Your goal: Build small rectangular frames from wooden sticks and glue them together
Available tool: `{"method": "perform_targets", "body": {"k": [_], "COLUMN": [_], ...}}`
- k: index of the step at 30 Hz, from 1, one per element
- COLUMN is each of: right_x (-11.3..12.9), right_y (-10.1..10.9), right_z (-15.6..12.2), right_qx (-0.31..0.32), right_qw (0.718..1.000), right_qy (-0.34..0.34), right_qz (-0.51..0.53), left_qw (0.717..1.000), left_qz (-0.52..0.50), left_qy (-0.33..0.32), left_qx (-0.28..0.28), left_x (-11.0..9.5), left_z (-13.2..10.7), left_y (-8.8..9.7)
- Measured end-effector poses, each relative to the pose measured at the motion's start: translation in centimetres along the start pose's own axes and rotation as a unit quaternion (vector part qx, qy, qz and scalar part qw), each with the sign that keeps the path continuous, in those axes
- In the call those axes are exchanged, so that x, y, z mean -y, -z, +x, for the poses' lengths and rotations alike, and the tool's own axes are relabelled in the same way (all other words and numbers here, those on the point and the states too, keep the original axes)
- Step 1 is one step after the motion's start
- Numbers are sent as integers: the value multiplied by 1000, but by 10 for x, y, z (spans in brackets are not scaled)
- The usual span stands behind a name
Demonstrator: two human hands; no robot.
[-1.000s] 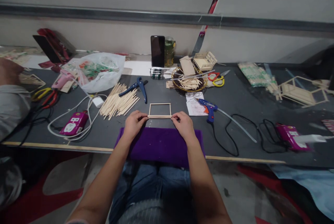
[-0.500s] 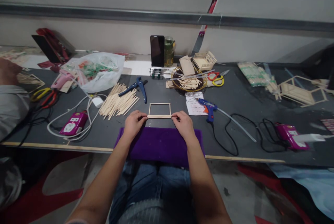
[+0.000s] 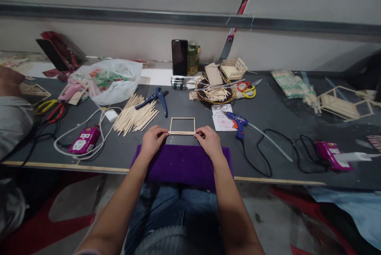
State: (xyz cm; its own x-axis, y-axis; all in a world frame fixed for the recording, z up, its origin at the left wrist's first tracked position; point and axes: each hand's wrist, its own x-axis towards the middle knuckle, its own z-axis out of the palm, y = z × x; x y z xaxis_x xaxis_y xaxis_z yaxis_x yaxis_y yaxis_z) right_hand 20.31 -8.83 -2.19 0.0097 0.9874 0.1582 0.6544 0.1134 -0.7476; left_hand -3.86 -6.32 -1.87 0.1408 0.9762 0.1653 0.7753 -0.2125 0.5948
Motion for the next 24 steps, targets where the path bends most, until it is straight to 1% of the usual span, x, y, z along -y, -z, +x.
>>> {"method": "perform_targets", "body": {"k": [4, 12, 24], "right_x": [1, 1, 3], "right_y": [0, -1, -1], "right_z": [0, -1, -1], "right_qx": [5, 5, 8], "right_qw": [1000, 1000, 999], "right_qy": [-7, 3, 2], "right_qz": [-6, -27, -31], "left_qw": [1000, 1000, 1000], "left_qz": [-4, -2, -5], "left_qy": [4, 7, 7], "left_qx": [3, 3, 11], "left_x": [1, 0, -2], "left_z": [0, 0, 0], "left_y": [0, 0, 1]}}
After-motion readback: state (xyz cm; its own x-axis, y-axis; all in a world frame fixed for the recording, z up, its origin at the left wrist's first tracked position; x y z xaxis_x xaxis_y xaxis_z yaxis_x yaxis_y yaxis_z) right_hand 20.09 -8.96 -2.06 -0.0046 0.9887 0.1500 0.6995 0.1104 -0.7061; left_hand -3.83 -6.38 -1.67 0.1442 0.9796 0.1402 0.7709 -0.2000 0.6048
